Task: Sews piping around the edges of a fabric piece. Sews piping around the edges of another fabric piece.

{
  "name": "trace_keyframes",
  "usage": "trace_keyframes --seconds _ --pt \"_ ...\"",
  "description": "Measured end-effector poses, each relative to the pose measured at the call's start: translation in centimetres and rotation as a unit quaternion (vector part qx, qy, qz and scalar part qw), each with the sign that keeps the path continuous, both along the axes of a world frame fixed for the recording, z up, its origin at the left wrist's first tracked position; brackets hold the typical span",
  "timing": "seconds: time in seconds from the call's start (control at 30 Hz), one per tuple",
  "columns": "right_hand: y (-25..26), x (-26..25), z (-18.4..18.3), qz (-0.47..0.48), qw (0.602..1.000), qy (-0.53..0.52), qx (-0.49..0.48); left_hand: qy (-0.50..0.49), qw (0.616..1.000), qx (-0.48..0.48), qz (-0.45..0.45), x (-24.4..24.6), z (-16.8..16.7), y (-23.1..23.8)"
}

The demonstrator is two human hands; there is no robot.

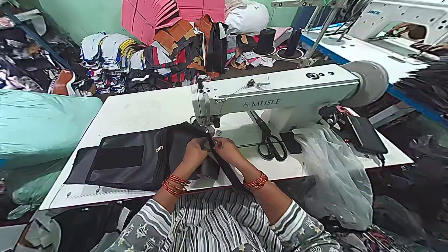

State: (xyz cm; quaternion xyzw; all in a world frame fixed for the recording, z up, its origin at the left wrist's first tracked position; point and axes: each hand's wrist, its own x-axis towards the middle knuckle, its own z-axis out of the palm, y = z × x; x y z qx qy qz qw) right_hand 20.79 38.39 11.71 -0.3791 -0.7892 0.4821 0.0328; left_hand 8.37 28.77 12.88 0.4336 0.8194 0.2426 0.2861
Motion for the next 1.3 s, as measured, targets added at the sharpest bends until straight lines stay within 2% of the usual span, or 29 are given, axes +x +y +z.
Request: trace_keyframes --seconds 0.1,0.4,0.67,0.77,0.87,0.93,1.0,1.1,1.2,1.3 --pt "0.0 -0.1 -0.3 0.004 1.0 0.018 -0.013 -0.01 1.0 0.016 -0.017 0.4 -0.7 -0.1" --pt "0.1 0.0 -1.2 -0.004 0.997 0.067 -0.026 0.009 0.997 -0.026 -0.067 1.3 0.0 0.7" --pt "0.0 0.2 -1.0 0.019 0.998 0.052 -0.014 0.009 0.995 -0.029 -0.099 1.1 0.1 0.5" --pt "-0.2 0.3 -0.2 0.058 0.998 0.013 0.023 -0.007 0.992 0.01 -0.122 0.3 -0.3 -0.1" --pt "-0.8 0.2 1.2 0.086 0.993 -0.05 0.055 0.024 0.987 0.064 -0.146 -0.6 -1.7 -1.1" --pt "-1.2 0.1 2.0 0.114 0.987 -0.084 0.08 0.07 0.971 0.155 -0.166 -1.0 -3.8 -2.0" --pt "-1.5 -0.1 2.3 0.135 0.979 -0.117 0.102 0.121 0.94 0.261 -0.184 -1.2 -5.7 -2.5" --pt "-2.1 -0.6 2.2 0.149 0.967 -0.158 0.131 0.127 0.926 0.309 -0.175 -1.4 -6.2 -3.1" --pt "-2.9 -1.0 2.1 0.154 0.954 -0.199 0.16 0.105 0.949 0.273 -0.12 -1.3 -5.0 -2.6" --pt "-3.1 -1.2 2.1 0.156 0.949 -0.212 0.173 0.129 0.97 0.12 -0.166 -1.5 -3.3 -1.0"
